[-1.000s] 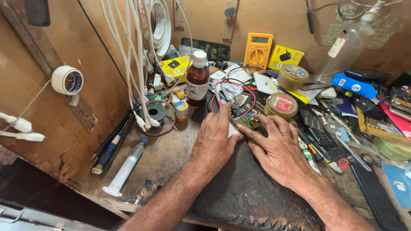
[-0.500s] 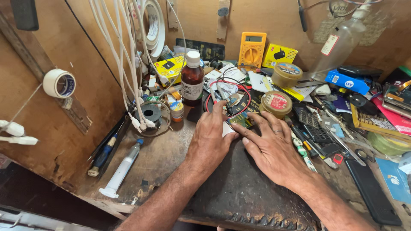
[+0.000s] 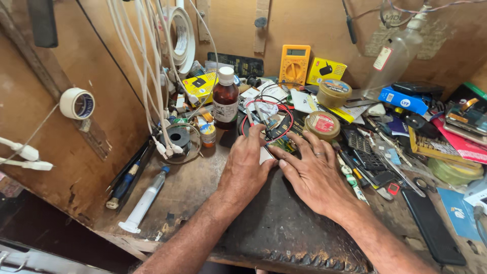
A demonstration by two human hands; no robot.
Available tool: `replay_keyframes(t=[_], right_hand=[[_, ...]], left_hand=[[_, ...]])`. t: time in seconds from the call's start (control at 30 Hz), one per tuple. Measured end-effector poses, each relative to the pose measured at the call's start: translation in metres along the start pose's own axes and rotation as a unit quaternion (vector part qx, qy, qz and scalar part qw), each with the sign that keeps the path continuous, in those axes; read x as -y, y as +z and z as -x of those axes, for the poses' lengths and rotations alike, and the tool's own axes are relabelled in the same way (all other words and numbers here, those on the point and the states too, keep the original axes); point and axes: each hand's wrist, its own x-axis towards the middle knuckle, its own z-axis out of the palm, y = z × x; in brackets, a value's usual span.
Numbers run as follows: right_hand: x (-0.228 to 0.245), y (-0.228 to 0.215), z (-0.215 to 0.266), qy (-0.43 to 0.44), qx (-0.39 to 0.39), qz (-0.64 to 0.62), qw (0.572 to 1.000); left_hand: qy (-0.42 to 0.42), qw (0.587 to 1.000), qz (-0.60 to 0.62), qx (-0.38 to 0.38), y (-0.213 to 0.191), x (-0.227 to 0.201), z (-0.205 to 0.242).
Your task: The person uses a soldering iron on a small circuit board, then assembles a mobile phone by inserting a battery and keypad into the casing. The person then uses a screwdriver to secure the back cover of the phone.
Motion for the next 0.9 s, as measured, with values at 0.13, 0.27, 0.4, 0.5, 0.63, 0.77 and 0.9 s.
replay_keyframes(t=[0.13,0.27,0.4,0.5,0.63,0.77,0.9], right_hand=[[0.001,-0.001,0.001,0.004,-0.002,-0.003,1.0],[0.003,-0.004,0.01,0.0,-0.02,-0.019,1.0],[0.001,-0.002,0.011,0.007,-0.015,-0.001,1.0],[0.001,0.0,0.011,0.01,-0.012,-0.002,1.0],[0.002,-0.001,0.011,0.001,-0.018,-0.004,1.0],[0.003,-0.004,0.015,0.003,-0.022,-0.01,1.0],[0.003,-0.008,0.023,-0.003,-0.043,-0.014,0.999]], left_hand=[[0.005,1.0,0.004,-0.001,0.001,0.001,0.0],[0.0,1.0,0.002,0.005,-0.001,0.0,-0.001],[0.046,0.999,-0.018,-0.01,-0.003,-0.003,0.0],[0.084,0.994,-0.071,0.015,-0.006,-0.005,0.001],[0.079,0.994,-0.074,0.03,-0.006,-0.006,-0.001],[0.08,0.99,-0.108,0.034,-0.002,-0.005,0.002],[0.089,0.988,-0.122,0.038,-0.001,-0.003,0.003]])
